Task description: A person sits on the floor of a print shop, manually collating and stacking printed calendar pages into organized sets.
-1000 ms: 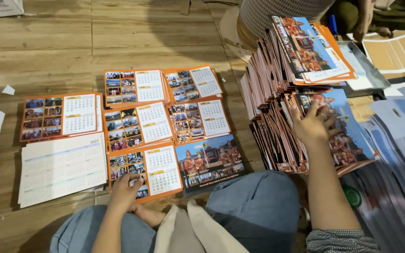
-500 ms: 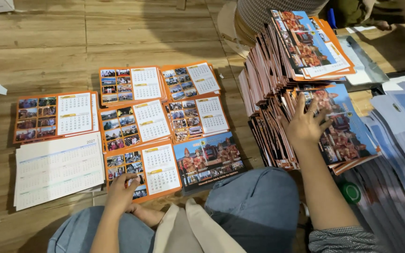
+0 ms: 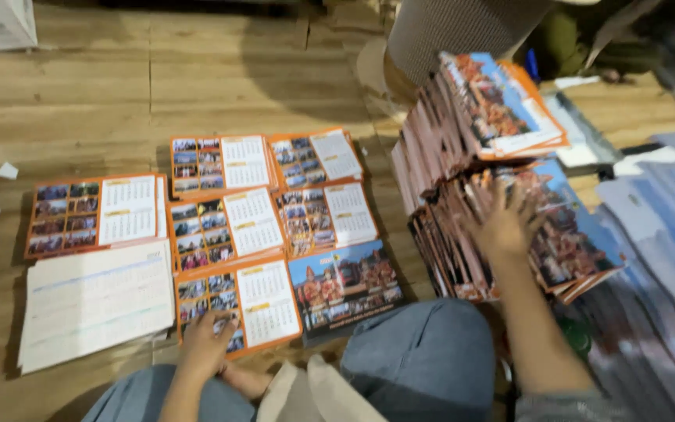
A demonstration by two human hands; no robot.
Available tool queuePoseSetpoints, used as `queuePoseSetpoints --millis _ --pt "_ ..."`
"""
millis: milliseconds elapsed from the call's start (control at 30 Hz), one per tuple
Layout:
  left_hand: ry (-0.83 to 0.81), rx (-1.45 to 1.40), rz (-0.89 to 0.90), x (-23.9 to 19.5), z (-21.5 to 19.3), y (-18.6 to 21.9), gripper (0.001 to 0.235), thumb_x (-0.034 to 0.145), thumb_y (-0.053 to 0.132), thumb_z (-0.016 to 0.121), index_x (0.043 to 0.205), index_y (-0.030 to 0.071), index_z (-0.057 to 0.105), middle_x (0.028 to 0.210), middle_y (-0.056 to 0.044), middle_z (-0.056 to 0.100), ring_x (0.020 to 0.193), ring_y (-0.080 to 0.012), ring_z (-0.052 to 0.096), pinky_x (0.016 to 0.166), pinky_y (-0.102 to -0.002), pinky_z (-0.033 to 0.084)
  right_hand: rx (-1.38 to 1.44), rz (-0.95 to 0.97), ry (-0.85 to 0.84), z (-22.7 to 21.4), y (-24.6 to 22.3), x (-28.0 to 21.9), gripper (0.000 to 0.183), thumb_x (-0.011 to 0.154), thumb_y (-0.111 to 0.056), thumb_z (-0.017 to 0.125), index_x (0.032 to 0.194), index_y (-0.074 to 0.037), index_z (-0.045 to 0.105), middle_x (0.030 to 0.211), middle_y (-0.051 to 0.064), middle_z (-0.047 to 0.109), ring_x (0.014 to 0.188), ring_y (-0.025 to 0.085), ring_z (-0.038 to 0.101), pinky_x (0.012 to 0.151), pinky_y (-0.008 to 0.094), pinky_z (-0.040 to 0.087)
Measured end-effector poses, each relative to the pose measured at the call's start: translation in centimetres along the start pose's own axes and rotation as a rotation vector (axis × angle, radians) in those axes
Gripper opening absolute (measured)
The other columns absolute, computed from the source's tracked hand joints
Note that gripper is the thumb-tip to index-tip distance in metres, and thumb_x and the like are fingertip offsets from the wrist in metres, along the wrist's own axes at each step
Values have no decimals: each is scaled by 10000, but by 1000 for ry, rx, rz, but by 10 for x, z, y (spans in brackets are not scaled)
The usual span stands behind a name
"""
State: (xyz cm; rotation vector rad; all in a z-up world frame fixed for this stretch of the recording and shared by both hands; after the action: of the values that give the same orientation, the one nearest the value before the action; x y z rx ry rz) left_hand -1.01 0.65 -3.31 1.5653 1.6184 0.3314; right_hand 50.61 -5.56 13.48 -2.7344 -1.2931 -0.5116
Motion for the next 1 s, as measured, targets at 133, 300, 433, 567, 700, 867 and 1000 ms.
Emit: queuePoseSetpoints --millis 133,300,433,567,700,867,1000 --pt "-114 152 -117 -13 -12 26 299 885 376 541 1145 254 623 1183 -5 543 973 -177 603 867 -358 479 164 -298 52 -42 -82 -56 689 783 -503 574 1320 -92 442 1344 132 475 1237 283 425 1053 441 262" --pt "160 282 261 37 45 -53 332 746 301 679 1070 237 657 1112 -60 586 1115 -258 536 941 -393 466 552 -1074 -15 34 -130 -137 608 558 -295 812 1113 -144 613 1097 105 624 1036 310 568 889 460 410" --pt "-138 492 -61 52 44 -60 442 829 541 561 1219 334 552 1357 71 395 1245 -226 430 1081 -423 400 187 -966 -688 63 -152 -156 869 635 -296 856 1335 -83 388 1337 219 365 1183 409 388 925 533 364" --pt "-232 498 -153 39 29 -35 441 862 526 544 1250 317 541 1387 84 364 1295 -218 369 1120 -423 362 247 -997 -689 74 -146 -159 675 756 -229 763 1319 -80 424 1227 189 458 1078 404 459 704 538 490" --pt "-188 454 -218 35 27 -27 396 850 487 586 1219 346 561 1394 104 355 1320 -245 327 1116 -444 362 499 -987 -515 88 -139 -155 95 802 -91 675 709 -72 677 729 74 665 687 234 635 606 386 538" --pt "-190 565 -226 29 26 -20 392 854 522 558 1216 372 536 1387 140 344 1221 -135 442 1056 -339 423 493 -859 -510 86 -137 -143 50 818 -137 651 833 -99 622 825 49 648 777 235 608 669 387 524" --pt "-90 612 -117 39 50 -47 414 840 562 533 1202 364 567 1361 88 402 1297 -157 398 1113 -359 330 490 -736 -515 61 -136 -106 74 803 -201 611 849 -178 559 881 36 615 819 251 593 624 412 476"
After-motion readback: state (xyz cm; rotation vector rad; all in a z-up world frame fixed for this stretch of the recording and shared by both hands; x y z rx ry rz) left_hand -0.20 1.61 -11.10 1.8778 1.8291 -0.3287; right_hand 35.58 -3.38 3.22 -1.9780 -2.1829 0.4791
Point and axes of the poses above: each hand's wrist, its own x-axis towards the middle knuckle, its own z-axis out of the palm, y = z × x, the point moved 2 cm from there along x, towards the middle knuckle
